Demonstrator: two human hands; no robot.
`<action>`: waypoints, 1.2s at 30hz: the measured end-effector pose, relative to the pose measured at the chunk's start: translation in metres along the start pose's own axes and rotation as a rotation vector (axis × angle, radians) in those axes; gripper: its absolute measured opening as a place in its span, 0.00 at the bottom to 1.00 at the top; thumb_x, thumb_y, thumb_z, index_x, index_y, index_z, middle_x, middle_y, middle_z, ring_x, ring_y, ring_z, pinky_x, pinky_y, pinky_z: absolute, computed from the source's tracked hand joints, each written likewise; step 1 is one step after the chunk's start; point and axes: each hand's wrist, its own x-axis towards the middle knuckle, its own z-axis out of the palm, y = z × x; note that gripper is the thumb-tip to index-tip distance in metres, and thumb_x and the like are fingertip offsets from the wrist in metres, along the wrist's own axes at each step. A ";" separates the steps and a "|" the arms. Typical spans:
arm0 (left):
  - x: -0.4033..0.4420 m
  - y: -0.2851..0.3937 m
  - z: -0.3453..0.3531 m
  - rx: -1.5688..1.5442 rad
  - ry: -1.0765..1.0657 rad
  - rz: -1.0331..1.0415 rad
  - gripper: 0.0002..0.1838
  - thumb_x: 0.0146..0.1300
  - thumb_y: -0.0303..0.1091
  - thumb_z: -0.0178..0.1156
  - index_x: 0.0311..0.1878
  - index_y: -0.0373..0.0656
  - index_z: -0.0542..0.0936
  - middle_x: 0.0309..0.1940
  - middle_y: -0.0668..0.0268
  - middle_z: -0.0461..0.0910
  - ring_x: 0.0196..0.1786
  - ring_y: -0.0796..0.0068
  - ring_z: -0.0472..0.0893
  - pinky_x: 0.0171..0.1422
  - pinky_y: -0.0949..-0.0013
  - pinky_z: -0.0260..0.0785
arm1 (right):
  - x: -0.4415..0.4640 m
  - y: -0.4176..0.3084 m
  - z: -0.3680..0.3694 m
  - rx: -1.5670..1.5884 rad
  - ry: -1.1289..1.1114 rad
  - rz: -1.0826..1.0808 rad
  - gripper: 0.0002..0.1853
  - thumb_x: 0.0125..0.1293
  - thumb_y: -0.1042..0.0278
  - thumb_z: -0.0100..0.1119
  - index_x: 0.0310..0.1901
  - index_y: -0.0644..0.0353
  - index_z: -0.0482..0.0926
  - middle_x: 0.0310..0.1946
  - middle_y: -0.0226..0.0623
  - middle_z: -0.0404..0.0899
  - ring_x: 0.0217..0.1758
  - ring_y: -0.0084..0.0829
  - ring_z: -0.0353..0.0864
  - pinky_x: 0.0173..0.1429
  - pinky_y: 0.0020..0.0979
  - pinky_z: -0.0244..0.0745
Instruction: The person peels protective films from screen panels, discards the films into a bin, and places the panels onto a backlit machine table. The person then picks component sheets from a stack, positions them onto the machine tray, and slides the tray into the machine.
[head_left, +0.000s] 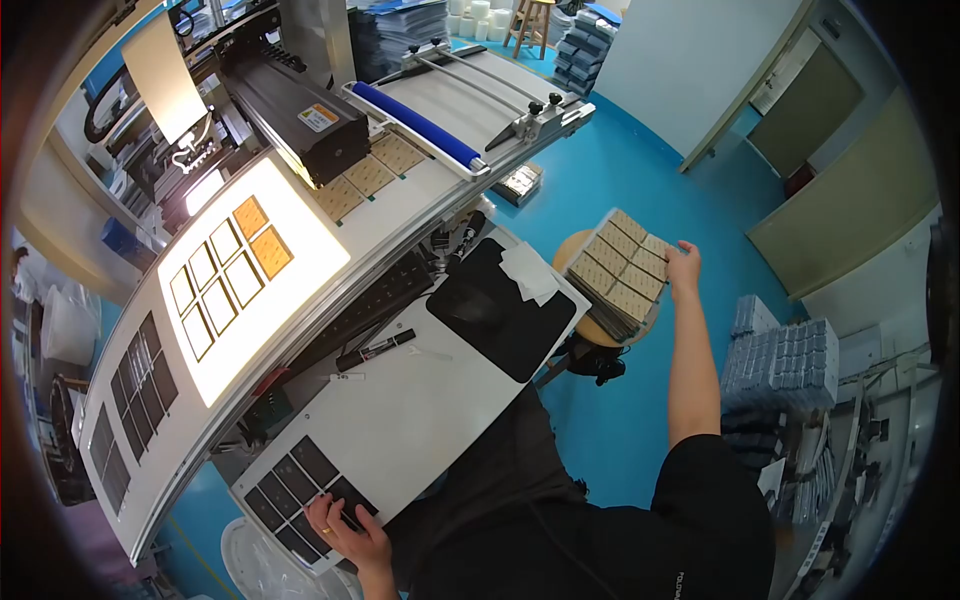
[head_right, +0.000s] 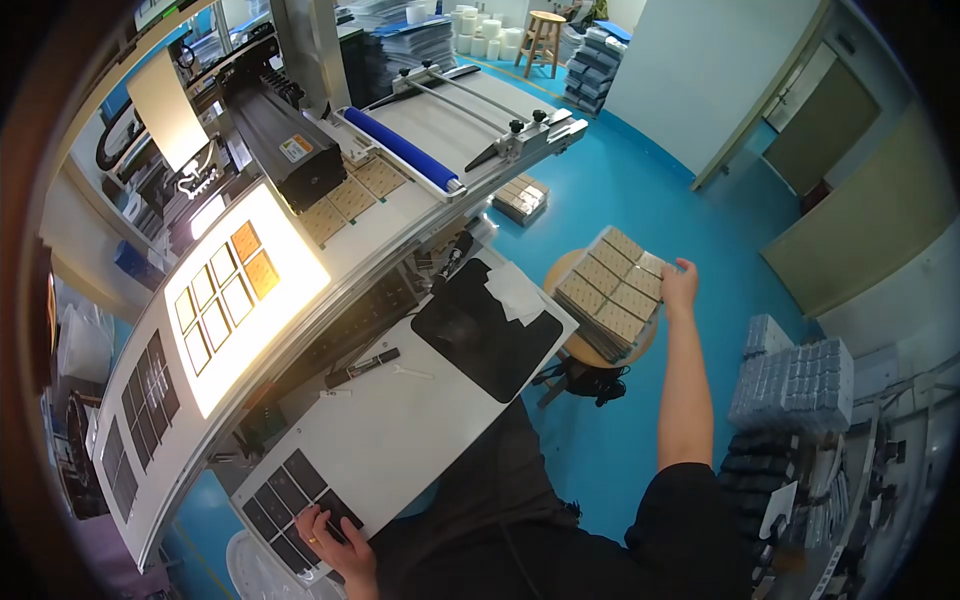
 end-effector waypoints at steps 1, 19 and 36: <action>0.000 -0.001 0.000 -0.008 0.003 -0.004 0.14 0.69 0.30 0.62 0.54 0.35 0.76 0.61 0.49 0.76 0.70 0.40 0.72 0.81 0.30 0.56 | -0.001 0.001 0.000 -0.027 0.013 -0.017 0.31 0.73 0.64 0.64 0.74 0.63 0.70 0.69 0.53 0.75 0.68 0.49 0.79 0.66 0.48 0.78; 0.022 -0.003 -0.037 0.042 -0.385 -0.035 0.39 0.64 0.44 0.74 0.75 0.36 0.74 0.81 0.43 0.63 0.84 0.36 0.60 0.85 0.32 0.51 | -0.228 -0.117 0.065 -0.120 -0.198 -0.897 0.14 0.75 0.74 0.62 0.59 0.63 0.77 0.59 0.44 0.75 0.65 0.43 0.77 0.67 0.41 0.74; 0.022 -0.016 -0.063 -0.058 -0.544 -0.026 0.44 0.63 0.49 0.75 0.79 0.47 0.70 0.84 0.48 0.59 0.88 0.45 0.54 0.89 0.37 0.45 | -0.526 -0.171 0.138 0.324 -1.966 0.219 0.21 0.79 0.72 0.60 0.69 0.66 0.73 0.64 0.43 0.80 0.71 0.37 0.79 0.73 0.37 0.77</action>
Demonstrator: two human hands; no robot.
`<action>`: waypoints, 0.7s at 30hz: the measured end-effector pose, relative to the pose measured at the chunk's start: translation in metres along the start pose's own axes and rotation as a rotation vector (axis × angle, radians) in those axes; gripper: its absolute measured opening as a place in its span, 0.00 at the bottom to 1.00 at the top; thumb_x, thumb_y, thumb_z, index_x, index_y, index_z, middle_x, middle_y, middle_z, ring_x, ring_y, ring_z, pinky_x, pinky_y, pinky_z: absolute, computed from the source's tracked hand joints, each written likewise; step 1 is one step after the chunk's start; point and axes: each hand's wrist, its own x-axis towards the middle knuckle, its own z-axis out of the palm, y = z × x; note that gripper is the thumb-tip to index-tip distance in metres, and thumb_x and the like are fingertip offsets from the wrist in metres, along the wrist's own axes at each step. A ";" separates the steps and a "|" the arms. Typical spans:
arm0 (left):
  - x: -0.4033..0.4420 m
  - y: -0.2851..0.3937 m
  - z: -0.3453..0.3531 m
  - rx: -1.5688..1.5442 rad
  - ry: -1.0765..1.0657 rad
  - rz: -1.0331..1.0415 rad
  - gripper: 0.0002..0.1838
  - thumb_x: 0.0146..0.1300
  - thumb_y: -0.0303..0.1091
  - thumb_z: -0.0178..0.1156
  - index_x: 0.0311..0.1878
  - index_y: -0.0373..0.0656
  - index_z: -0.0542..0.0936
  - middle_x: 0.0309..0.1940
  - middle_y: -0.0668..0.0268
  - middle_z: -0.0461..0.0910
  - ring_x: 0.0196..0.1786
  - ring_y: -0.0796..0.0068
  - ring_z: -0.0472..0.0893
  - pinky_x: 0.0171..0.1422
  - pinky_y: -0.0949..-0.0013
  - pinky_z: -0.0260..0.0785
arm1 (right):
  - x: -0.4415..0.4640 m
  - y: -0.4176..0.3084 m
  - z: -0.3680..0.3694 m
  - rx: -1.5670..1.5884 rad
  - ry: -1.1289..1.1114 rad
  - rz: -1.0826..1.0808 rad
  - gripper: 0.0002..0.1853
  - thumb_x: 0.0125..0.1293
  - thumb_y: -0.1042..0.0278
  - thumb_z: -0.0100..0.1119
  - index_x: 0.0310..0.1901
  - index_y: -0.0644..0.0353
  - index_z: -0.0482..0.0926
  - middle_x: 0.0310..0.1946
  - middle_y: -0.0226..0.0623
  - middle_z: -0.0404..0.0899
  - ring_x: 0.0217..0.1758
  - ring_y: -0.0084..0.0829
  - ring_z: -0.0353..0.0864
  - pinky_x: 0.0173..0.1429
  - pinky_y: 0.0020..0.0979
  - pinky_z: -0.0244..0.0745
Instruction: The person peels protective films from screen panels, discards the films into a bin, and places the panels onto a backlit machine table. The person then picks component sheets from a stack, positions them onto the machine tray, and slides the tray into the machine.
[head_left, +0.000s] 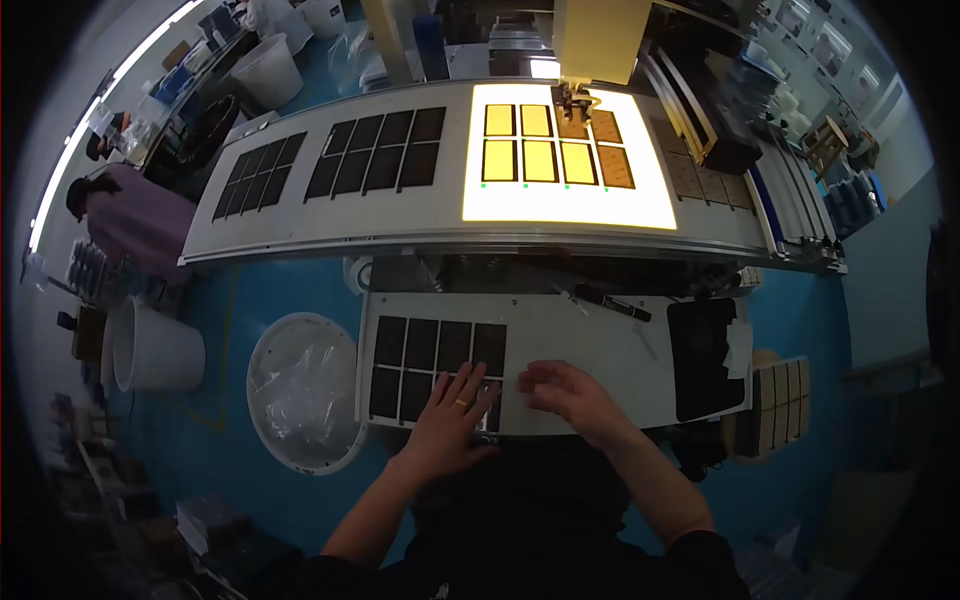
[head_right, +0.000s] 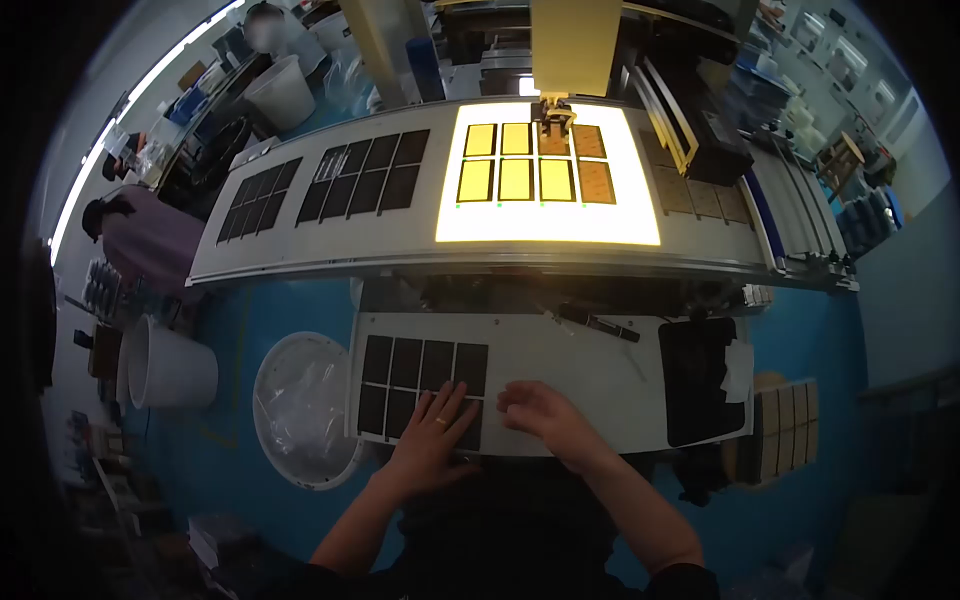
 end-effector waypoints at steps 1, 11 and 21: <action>-0.003 -0.004 0.002 -0.015 -0.017 0.015 0.43 0.62 0.48 0.77 0.78 0.47 0.71 0.83 0.49 0.60 0.88 0.45 0.55 0.89 0.36 0.44 | 0.003 0.005 0.000 0.007 -0.010 0.009 0.20 0.80 0.71 0.59 0.69 0.67 0.73 0.64 0.44 0.80 0.71 0.38 0.79 0.74 0.38 0.77; -0.006 -0.023 0.026 -0.306 0.159 0.086 0.10 0.57 0.31 0.78 0.36 0.46 0.84 0.69 0.60 0.77 0.82 0.49 0.68 0.88 0.31 0.48 | -0.002 0.008 -0.005 -0.072 -0.064 0.209 0.21 0.82 0.65 0.57 0.68 0.69 0.74 0.57 0.49 0.85 0.59 0.40 0.88 0.64 0.38 0.84; -0.008 -0.009 0.005 -0.230 0.054 0.124 0.10 0.53 0.29 0.78 0.36 0.43 0.86 0.68 0.57 0.79 0.79 0.48 0.70 0.85 0.37 0.59 | -0.006 0.020 0.000 -0.229 -0.175 0.254 0.21 0.83 0.64 0.55 0.67 0.70 0.76 0.51 0.47 0.87 0.47 0.36 0.91 0.51 0.34 0.87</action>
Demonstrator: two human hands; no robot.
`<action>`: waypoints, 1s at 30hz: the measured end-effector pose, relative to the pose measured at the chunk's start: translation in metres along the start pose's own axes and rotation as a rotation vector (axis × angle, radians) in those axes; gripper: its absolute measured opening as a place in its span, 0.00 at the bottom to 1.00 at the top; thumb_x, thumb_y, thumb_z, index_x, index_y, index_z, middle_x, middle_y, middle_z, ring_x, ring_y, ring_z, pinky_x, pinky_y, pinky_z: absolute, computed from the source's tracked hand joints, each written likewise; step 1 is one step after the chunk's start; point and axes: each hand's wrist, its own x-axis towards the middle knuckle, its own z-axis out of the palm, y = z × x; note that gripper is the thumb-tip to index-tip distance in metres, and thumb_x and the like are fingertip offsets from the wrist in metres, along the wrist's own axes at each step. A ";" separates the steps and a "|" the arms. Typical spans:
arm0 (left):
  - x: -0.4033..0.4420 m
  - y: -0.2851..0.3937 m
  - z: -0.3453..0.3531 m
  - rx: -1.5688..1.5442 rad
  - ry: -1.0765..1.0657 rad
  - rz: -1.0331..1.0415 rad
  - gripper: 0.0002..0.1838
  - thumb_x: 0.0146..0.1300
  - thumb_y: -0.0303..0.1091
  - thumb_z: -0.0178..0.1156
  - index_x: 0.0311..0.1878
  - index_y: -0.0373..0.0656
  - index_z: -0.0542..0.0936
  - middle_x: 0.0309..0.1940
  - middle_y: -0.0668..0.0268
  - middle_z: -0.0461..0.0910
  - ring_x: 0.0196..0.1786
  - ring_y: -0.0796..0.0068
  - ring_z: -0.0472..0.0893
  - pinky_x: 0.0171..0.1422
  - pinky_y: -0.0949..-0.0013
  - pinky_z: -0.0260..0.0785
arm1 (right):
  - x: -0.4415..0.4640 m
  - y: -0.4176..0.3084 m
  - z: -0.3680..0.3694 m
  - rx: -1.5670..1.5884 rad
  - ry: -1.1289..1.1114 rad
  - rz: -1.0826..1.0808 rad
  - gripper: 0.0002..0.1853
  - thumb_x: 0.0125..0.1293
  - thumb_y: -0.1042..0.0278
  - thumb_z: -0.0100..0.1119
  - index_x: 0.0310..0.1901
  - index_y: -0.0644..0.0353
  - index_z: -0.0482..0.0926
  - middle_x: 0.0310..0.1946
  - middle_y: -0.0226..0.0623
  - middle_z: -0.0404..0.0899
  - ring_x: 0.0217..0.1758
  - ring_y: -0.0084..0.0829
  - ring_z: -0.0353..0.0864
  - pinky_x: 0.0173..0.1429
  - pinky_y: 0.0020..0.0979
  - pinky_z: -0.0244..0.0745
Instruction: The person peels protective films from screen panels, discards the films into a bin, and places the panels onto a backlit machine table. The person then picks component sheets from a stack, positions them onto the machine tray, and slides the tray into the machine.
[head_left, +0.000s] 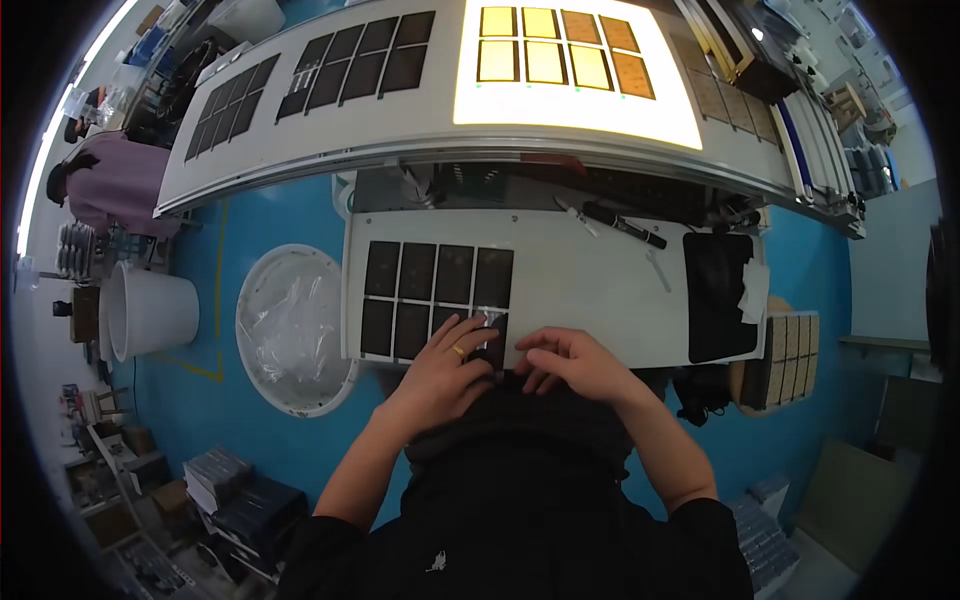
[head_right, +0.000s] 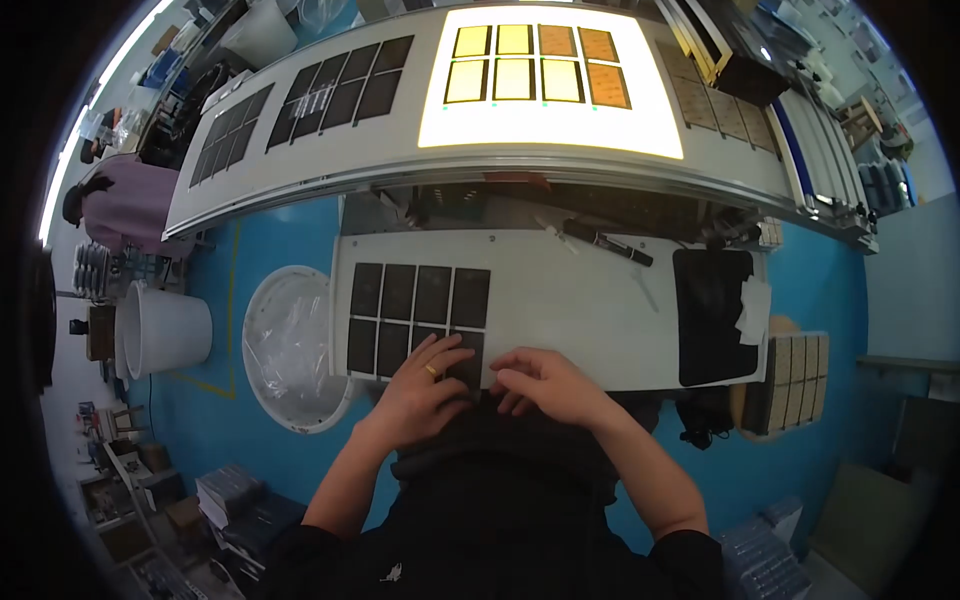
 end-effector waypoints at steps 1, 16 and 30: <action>0.000 -0.002 0.000 -0.013 0.009 0.000 0.09 0.54 0.29 0.78 0.35 0.42 0.86 0.68 0.56 0.79 0.80 0.48 0.70 0.85 0.38 0.59 | 0.000 0.000 0.001 -0.003 -0.004 -0.009 0.20 0.83 0.64 0.55 0.66 0.70 0.76 0.51 0.46 0.87 0.46 0.36 0.91 0.51 0.34 0.87; 0.006 0.012 0.022 -0.259 0.252 -0.213 0.08 0.55 0.23 0.77 0.36 0.43 0.87 0.46 0.64 0.82 0.53 0.59 0.80 0.59 0.60 0.71 | -0.010 -0.002 0.024 -0.348 0.047 -0.136 0.12 0.78 0.67 0.60 0.52 0.66 0.85 0.37 0.39 0.90 0.40 0.30 0.88 0.44 0.33 0.82; 0.014 0.015 0.019 -0.276 0.179 -0.234 0.05 0.60 0.25 0.72 0.37 0.44 0.86 0.40 0.68 0.84 0.51 0.64 0.80 0.60 0.59 0.64 | -0.003 0.006 0.025 -0.765 0.192 -0.474 0.08 0.75 0.69 0.63 0.45 0.65 0.87 0.35 0.40 0.89 0.36 0.36 0.89 0.43 0.34 0.81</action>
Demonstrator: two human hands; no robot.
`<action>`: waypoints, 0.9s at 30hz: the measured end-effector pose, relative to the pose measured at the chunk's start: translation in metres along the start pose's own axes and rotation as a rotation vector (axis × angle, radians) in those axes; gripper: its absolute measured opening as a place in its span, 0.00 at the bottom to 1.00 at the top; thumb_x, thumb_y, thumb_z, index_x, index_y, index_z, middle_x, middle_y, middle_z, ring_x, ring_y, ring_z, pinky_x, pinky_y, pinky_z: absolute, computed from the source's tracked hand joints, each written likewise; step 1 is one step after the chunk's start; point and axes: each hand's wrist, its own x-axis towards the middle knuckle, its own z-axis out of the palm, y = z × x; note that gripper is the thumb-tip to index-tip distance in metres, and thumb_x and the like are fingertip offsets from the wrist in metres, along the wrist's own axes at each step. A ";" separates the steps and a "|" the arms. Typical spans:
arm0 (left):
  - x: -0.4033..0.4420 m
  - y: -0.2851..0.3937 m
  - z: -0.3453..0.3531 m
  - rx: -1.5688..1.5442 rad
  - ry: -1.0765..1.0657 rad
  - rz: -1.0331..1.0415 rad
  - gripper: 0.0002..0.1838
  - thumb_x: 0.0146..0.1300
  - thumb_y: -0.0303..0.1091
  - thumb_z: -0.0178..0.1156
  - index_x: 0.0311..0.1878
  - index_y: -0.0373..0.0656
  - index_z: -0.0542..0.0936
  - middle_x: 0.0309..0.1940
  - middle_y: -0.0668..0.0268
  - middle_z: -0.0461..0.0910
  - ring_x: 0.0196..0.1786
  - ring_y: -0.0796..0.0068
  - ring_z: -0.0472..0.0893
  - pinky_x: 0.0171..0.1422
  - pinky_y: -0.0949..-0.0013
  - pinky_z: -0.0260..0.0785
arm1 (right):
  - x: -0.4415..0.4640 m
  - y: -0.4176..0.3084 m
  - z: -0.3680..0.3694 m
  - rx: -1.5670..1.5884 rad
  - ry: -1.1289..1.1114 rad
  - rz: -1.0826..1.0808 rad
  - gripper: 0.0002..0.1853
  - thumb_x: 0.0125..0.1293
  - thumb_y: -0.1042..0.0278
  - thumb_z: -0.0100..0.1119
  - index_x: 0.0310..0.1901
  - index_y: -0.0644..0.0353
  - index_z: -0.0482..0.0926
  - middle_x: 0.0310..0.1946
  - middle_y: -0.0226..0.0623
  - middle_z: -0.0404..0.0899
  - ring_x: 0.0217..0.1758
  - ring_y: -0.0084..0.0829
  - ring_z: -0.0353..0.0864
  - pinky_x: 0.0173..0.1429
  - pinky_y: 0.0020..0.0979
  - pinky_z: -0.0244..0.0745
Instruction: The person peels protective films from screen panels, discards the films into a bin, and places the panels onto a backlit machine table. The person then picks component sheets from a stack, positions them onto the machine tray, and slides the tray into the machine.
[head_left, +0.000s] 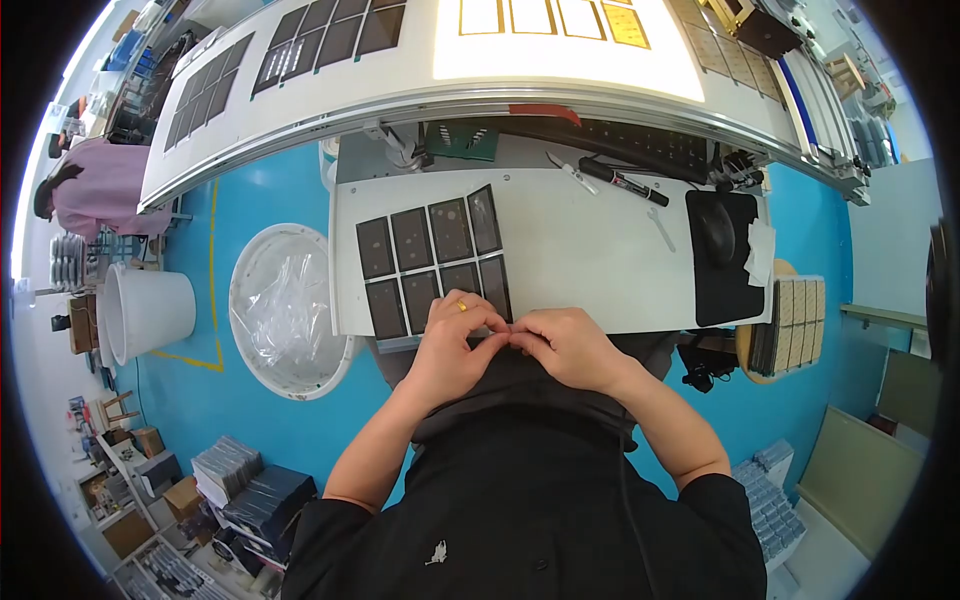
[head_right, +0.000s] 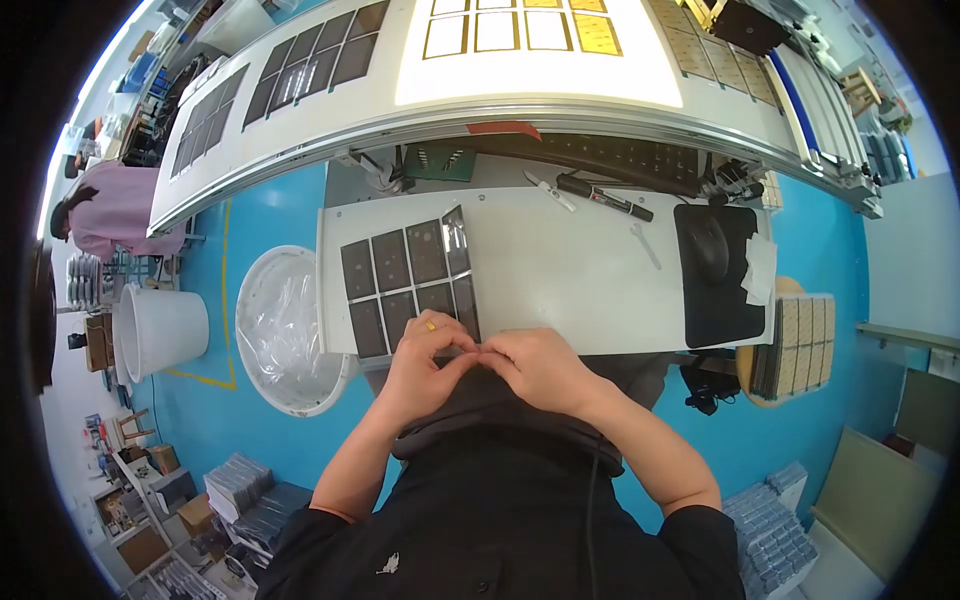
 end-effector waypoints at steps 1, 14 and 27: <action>0.000 0.000 0.000 -0.009 -0.007 -0.015 0.04 0.61 0.26 0.72 0.38 0.43 0.86 0.40 0.68 0.84 0.52 0.64 0.80 0.61 0.60 0.64 | 0.000 0.001 0.001 0.030 -0.005 0.006 0.08 0.76 0.70 0.63 0.45 0.66 0.86 0.35 0.40 0.89 0.36 0.36 0.89 0.43 0.34 0.82; -0.008 0.000 0.017 0.373 0.053 0.124 0.05 0.62 0.27 0.68 0.40 0.44 0.82 0.45 0.62 0.78 0.55 0.57 0.77 0.62 0.52 0.63 | -0.020 -0.005 0.019 0.729 -0.134 0.718 0.16 0.83 0.65 0.52 0.53 0.70 0.84 0.35 0.44 0.88 0.33 0.32 0.91 0.36 0.29 0.85; -0.004 0.002 0.017 0.513 -0.048 0.173 0.06 0.63 0.30 0.67 0.41 0.45 0.80 0.43 0.62 0.77 0.51 0.58 0.75 0.59 0.53 0.64 | -0.027 0.010 0.044 0.922 -0.068 0.753 0.21 0.86 0.54 0.52 0.58 0.66 0.84 0.39 0.38 0.87 0.30 0.26 0.85 0.32 0.27 0.79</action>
